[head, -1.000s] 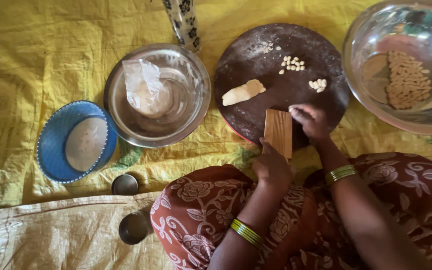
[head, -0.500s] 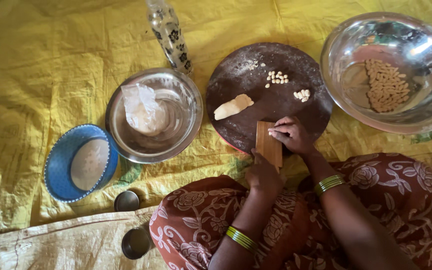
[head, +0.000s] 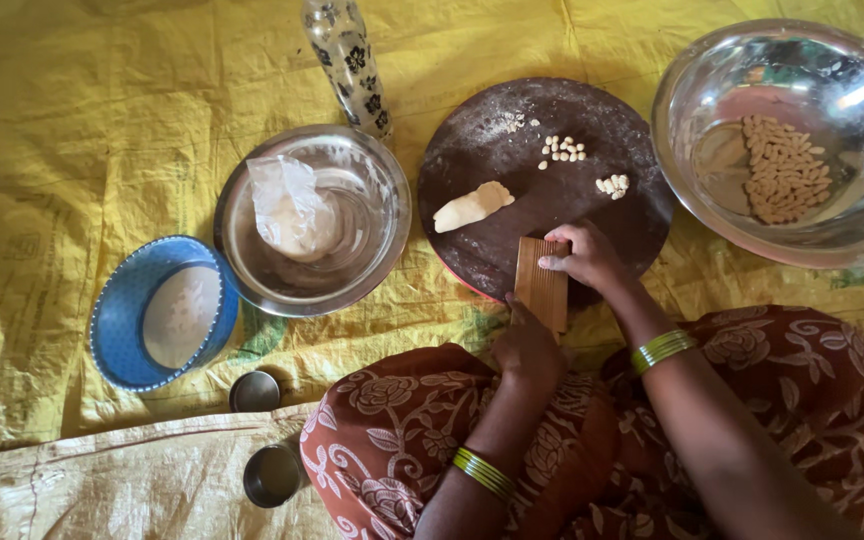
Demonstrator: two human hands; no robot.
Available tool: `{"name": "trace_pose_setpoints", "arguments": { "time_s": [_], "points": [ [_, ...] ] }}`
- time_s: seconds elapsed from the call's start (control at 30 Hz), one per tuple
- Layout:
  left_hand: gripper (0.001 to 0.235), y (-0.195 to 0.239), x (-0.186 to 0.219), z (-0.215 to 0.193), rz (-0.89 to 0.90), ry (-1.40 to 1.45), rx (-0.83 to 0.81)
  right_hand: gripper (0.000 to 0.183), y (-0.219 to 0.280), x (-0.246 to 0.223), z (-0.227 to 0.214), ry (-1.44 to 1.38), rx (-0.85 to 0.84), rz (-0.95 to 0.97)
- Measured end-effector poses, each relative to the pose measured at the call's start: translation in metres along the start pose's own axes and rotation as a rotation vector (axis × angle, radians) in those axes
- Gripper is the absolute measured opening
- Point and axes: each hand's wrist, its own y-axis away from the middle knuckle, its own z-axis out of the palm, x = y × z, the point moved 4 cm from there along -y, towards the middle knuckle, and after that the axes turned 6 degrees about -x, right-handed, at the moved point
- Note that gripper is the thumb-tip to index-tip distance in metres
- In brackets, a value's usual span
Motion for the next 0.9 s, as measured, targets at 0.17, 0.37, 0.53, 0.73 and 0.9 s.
{"name": "trace_pose_setpoints", "arguments": {
  "time_s": [0.17,0.37,0.53,0.73,0.9],
  "points": [
    [0.127,0.0,-0.001,-0.002,-0.013,-0.002,-0.032,0.045,-0.007,-0.006,0.003,0.073,-0.001,0.073],
    [0.126,0.0,-0.001,-0.001,-0.026,-0.034,-0.098,0.036,-0.002,-0.017,0.001,0.065,0.079,0.029],
    [0.127,0.0,0.001,-0.004,-0.01,-0.051,-0.047,0.027,-0.006,-0.017,0.001,0.099,0.103,0.093],
    [0.125,0.004,0.0,-0.009,-0.016,-0.034,-0.106,0.032,-0.021,0.002,0.009,0.138,0.182,0.063],
    [0.131,0.005,0.001,-0.011,-0.025,-0.011,-0.067,0.037,-0.027,0.016,0.012,0.146,0.319,0.002]
  ]
}}
